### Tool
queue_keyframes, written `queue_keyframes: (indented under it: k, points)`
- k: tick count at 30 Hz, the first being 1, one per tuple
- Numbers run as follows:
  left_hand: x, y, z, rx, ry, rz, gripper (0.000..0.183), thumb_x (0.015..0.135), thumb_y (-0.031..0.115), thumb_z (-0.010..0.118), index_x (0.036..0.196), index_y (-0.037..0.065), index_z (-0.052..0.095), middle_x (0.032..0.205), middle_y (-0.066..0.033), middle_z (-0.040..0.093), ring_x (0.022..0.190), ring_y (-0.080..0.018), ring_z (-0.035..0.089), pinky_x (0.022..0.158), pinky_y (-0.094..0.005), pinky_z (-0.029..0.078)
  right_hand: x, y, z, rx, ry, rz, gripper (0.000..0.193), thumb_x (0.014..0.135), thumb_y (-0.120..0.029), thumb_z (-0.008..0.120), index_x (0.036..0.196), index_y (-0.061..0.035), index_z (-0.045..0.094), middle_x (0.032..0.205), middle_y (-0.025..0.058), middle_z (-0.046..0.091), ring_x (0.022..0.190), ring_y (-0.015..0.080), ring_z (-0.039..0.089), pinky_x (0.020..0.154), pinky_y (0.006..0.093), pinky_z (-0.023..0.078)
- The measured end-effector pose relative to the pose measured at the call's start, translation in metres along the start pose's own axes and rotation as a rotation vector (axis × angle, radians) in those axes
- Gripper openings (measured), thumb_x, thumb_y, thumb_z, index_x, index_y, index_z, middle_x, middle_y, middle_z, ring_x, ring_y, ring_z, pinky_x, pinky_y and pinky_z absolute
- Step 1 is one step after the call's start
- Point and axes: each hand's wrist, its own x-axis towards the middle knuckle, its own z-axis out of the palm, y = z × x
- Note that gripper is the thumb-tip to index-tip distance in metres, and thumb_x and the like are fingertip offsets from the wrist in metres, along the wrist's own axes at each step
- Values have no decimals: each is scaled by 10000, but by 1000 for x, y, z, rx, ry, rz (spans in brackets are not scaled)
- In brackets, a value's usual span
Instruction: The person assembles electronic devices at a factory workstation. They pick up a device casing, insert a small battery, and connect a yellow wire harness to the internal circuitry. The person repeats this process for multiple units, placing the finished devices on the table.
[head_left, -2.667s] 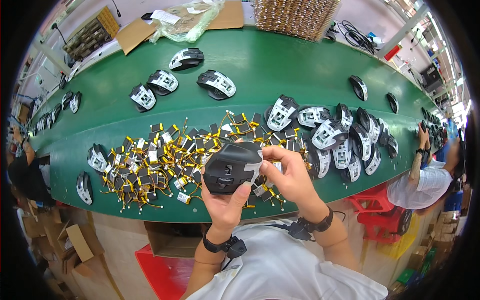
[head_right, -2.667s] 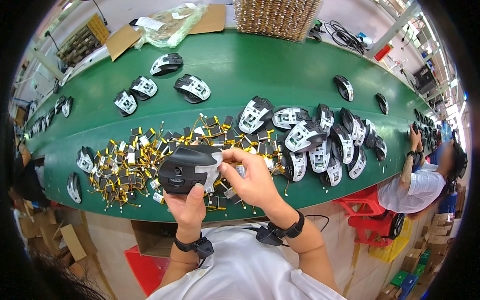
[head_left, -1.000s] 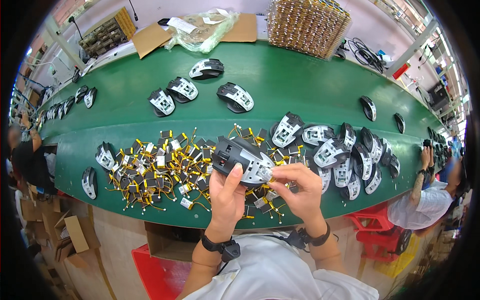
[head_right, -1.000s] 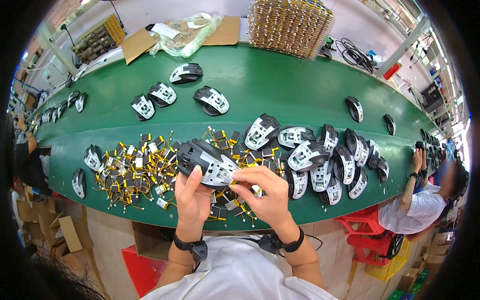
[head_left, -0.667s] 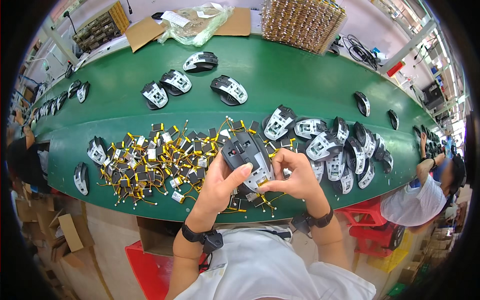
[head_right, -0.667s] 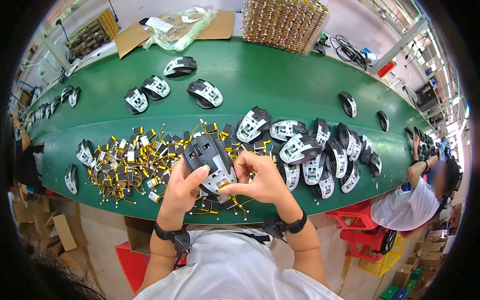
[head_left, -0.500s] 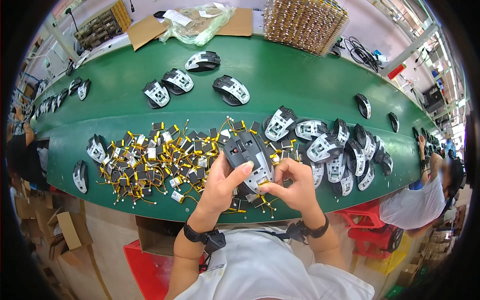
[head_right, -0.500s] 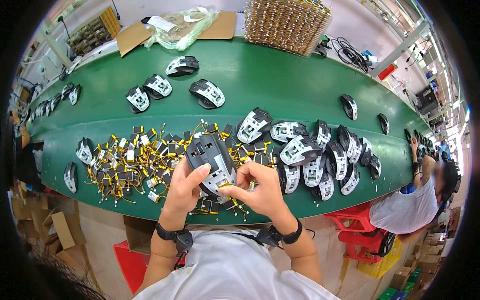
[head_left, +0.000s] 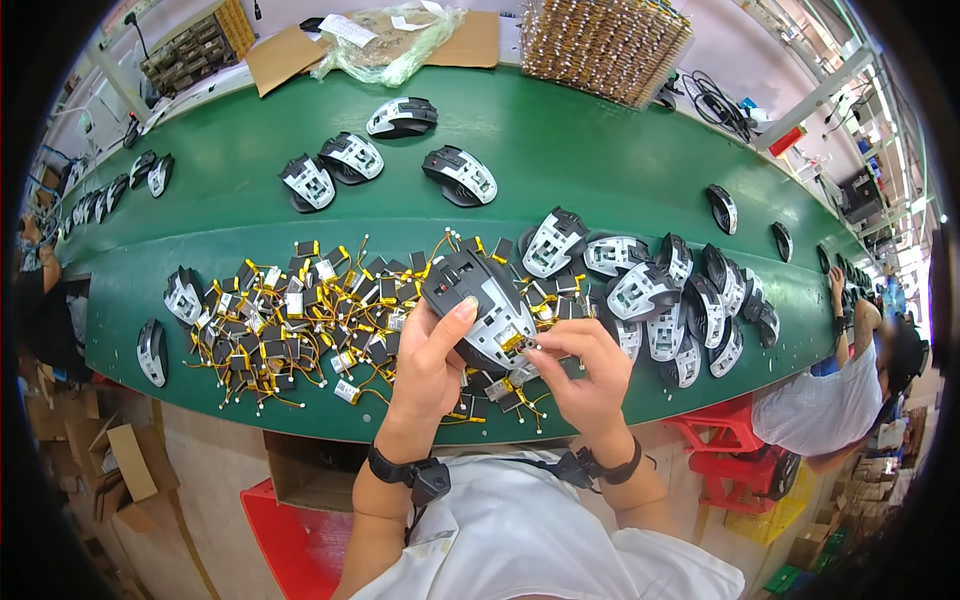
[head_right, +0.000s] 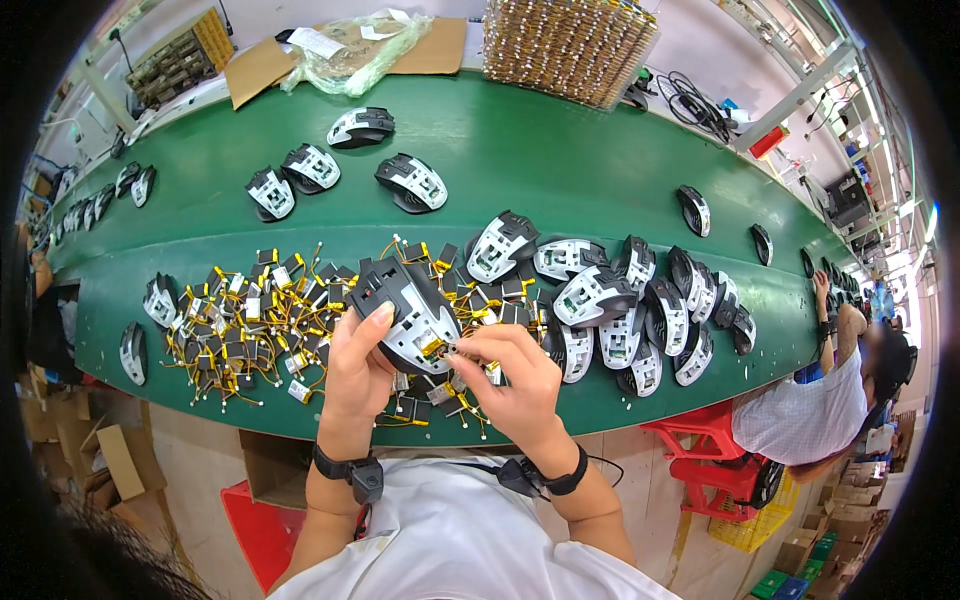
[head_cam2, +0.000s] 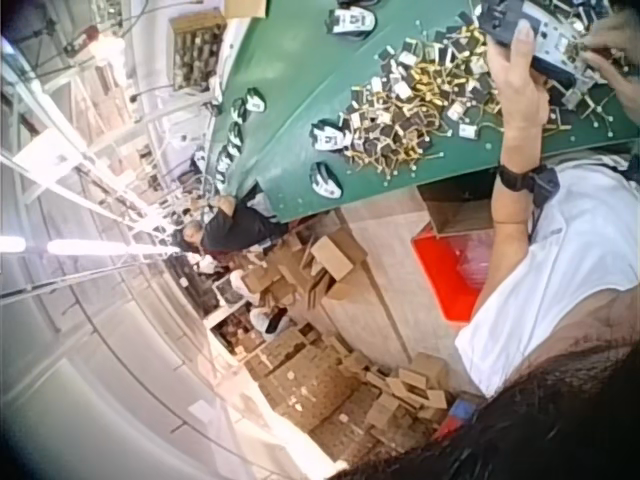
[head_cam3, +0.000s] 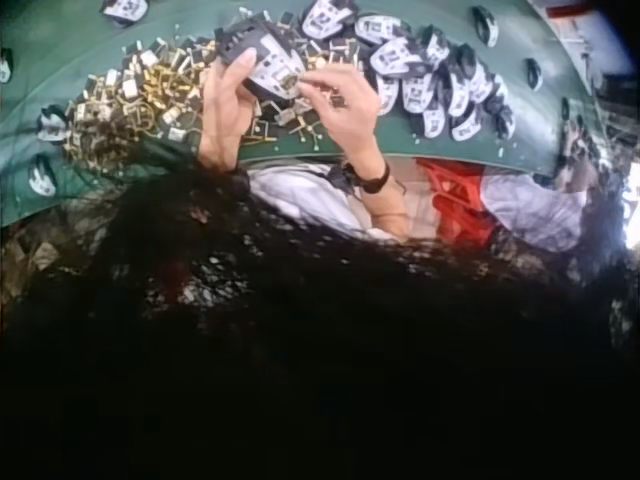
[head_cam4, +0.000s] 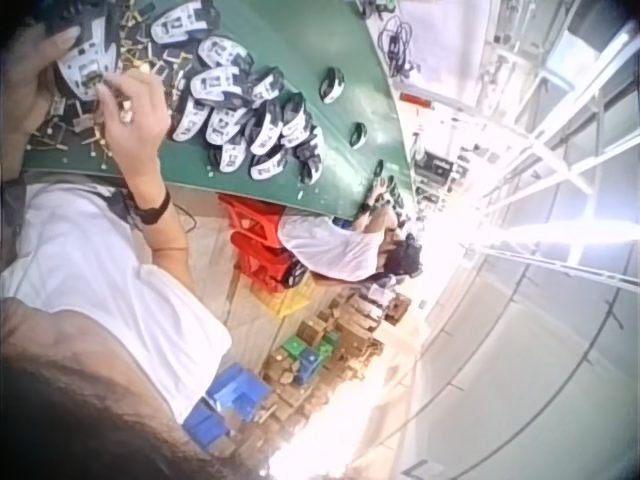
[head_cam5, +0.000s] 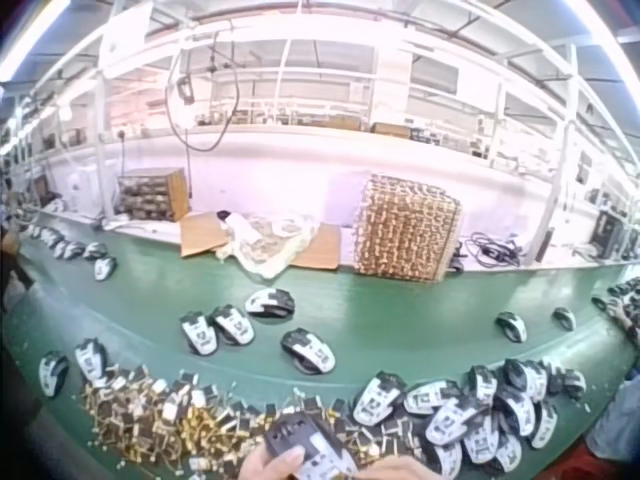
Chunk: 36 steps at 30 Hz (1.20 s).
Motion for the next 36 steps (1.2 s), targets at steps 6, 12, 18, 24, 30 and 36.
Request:
queue_keyframes:
  k: [6,12,18,24,30,36]
  points:
    - [-4,-4,5,-11,47,106,318,940,146,617,1197,-3,504,1089,-92,619,967,-153,646,836,-311,552,-4,-4,16,76,110,126,149,776,15,779,877,-14,673,855,75,653,638,91,597,526,211,463]
    - [-2,-26,19,13,160,294,258,951,154,605,1156,10,542,1096,-88,641,926,-181,659,828,-343,536,-2,-10,27,-42,241,77,138,786,-17,784,877,-28,682,842,75,649,636,115,616,512,251,488]
    - [3,-6,-5,210,297,325,327,976,259,581,1065,-52,625,980,-144,682,885,-227,668,791,-368,542,-4,5,31,-279,45,-398,396,699,-18,697,1094,8,687,903,74,624,745,212,632,597,315,529]
    - [27,-17,-25,121,45,114,352,976,250,584,1174,-41,593,1085,-137,647,969,-221,641,831,-336,516,18,0,-2,-487,-156,-570,224,660,-155,654,794,17,599,880,125,531,774,258,546,577,336,474]
    - [-1,-13,-7,1528,-72,764,399,840,13,601,1235,-44,588,1063,-324,583,946,-456,588,834,-531,476,5,7,-8,-321,-149,-508,244,638,-181,688,738,-4,553,871,126,511,745,247,534,547,348,453]
    - [14,-18,-35,1225,-28,630,429,841,120,649,1237,-24,572,1151,-289,567,981,-411,592,852,-498,476,-13,1,-1,-524,-126,-472,262,735,-177,699,869,7,569,881,132,509,758,276,559,568,367,474]
